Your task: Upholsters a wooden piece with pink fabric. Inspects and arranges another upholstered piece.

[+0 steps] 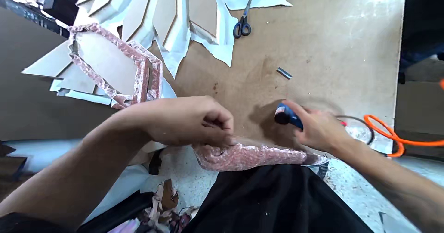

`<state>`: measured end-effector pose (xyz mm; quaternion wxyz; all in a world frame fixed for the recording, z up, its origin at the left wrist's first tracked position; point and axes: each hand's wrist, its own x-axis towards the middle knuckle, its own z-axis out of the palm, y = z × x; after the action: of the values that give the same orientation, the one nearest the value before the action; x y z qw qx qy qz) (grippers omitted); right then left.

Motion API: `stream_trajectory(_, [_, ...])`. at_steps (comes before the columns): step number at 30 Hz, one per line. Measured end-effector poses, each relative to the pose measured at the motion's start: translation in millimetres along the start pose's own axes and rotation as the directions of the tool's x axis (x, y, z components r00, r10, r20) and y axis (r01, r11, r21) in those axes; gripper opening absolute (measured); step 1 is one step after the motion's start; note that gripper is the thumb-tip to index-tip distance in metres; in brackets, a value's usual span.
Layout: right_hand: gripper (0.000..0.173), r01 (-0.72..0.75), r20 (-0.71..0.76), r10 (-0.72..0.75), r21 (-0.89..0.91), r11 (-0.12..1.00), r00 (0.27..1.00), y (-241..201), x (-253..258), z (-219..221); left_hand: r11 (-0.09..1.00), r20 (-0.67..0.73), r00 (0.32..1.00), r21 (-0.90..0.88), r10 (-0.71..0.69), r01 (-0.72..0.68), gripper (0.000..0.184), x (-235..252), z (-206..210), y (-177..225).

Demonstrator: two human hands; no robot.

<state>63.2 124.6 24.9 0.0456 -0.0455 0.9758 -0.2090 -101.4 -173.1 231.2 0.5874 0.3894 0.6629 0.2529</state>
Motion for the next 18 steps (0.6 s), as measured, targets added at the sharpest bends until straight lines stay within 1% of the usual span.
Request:
stream_trajectory(1, [0.082, 0.046, -0.025, -0.047, -0.035, 0.998, 0.999, 6.5, -1.7, 14.4, 0.999, -0.023, 1.0, -0.048, 0.013, -0.014, 0.022, -3.3, -3.7, -2.6])
stream_trajectory(2, [0.077, 0.076, -0.021, -0.078, -0.065, 0.995, 0.997, 11.7, -0.8, 24.8, 0.992, -0.07, 0.997, -0.126, 0.014, -0.023, 0.024, -5.2, -4.0, -6.7])
stream_trajectory(3, [0.071, 0.091, -0.005, -0.092, -0.055, 0.994, 0.996, 14.4, 1.1, 31.3, 0.978, -0.136, 0.991, -0.207, -0.008, -0.02, 0.026, -5.3, -0.8, -10.9])
stream_trajectory(4, [0.063, 0.085, 0.016, -0.085, -0.012, 0.996, 0.996, 13.8, 3.9, 33.8, 0.955, -0.209, 0.977, -0.295, -0.037, -0.027, 0.027, -3.5, 5.3, -16.5])
stream_trajectory(5, [0.05, 0.07, 0.012, -0.071, 0.043, 0.997, 0.997, 10.0, 8.0, 32.3, 0.929, -0.289, 0.955, -0.368, -0.072, -0.041, 0.029, -0.6, 12.4, -22.0])
stream_trajectory(6, [0.036, 0.052, -0.025, -0.05, 0.103, 0.993, 0.998, 1.6, 12.5, 26.3, 0.907, -0.356, 0.929, -0.417, -0.104, -0.058, 0.032, 2.4, 18.9, -27.1])
stream_trajectory(7, [0.031, 0.049, -0.081, -0.036, 0.167, 0.985, 0.996, -11.5, 16.5, 15.3, 0.884, -0.407, 0.905, -0.46, -0.125, -0.084, 0.034, 5.1, 25.0, -33.1])
stream_trajectory(8, [0.034, 0.073, -0.135, -0.04, 0.249, 0.966, 0.99, -28.3, 19.9, -0.4, 0.856, -0.459, 0.877, -0.502, -0.141, -0.125, 0.036, 7.5, 31.1, -39.6])
stream_trajectory(9, [0.038, 0.126, -0.188, -0.063, 0.345, 0.93, 0.98, -48.5, 22.1, -18.5, 0.835, -0.534, 0.83, -0.523, -0.163, -0.172, 0.037, 10.4, 37.4, -46.6])
stream_trajectory(10, [0.039, 0.199, -0.218, -0.108, 0.451, 0.87, 0.97, -70.2, 22.6, -37.6, 0.822, -0.616, 0.766, -0.524, -0.185, -0.222, 0.038, 12.4, 43.4, -52.6])
stream_trajectory(11, [0.04, 0.278, -0.229, -0.177, 0.554, 0.785, 0.957, -91.1, 22.1, -54.8, 0.824, -0.706, 0.683, -0.493, -0.19, -0.28, 0.038, 13.0, 50.2, -57.8])
stream_trajectory(12, [0.043, 0.351, -0.243, -0.253, 0.622, 0.7, 0.936, -110.1, 21.7, -67.8, 0.829, -0.789, 0.597, -0.427, -0.146, -0.361, 0.037, 11.3, 57.4, -64.2])
stream_trajectory(13, [0.046, 0.407, -0.268, -0.308, 0.655, 0.637, 0.913, -126.5, 21.6, -75.0, 0.823, -0.846, 0.531, -0.333, -0.045, -0.461, 0.038, 6.3, 65.0, -71.1])
stream_trajectory(14, [0.046, 0.454, -0.308, -0.336, 0.665, 0.593, 0.89, -140.0, 21.7, -76.1, 0.821, -0.875, 0.479, -0.226, 0.065, -0.525, 0.044, -1.7, 73.9, -76.3])
stream_trajectory(15, [0.044, 0.488, -0.353, -0.337, 0.665, 0.565, 0.873, -151.0, 21.4, -72.9, 0.834, -0.878, 0.448, -0.115, 0.168, -0.539, 0.051, -10.2, 83.5, -80.1])
stream_trajectory(16, [0.04, 0.508, -0.396, -0.317, 0.661, 0.552, 0.862, -160.1, 20.4, -67.8, 0.856, -0.868, 0.427, -0.005, 0.253, -0.517, 0.054, -17.7, 93.9, -82.0])
stream_trajectory(17, [0.036, 0.525, -0.443, -0.287, 0.65, 0.549, 0.849, -167.3, 19.1, -62.1, 0.869, -0.854, 0.414, 0.085, 0.316, -0.487, 0.051, -23.1, 104.0, -80.6])
stream_trajectory(18, [0.032, 0.538, -0.492, -0.247, 0.636, 0.554, 0.835, -173.0, 17.5, -57.0, 0.886, -0.853, 0.395, 0.152, 0.342, -0.438, 0.046, -25.9, 113.8, -76.9])
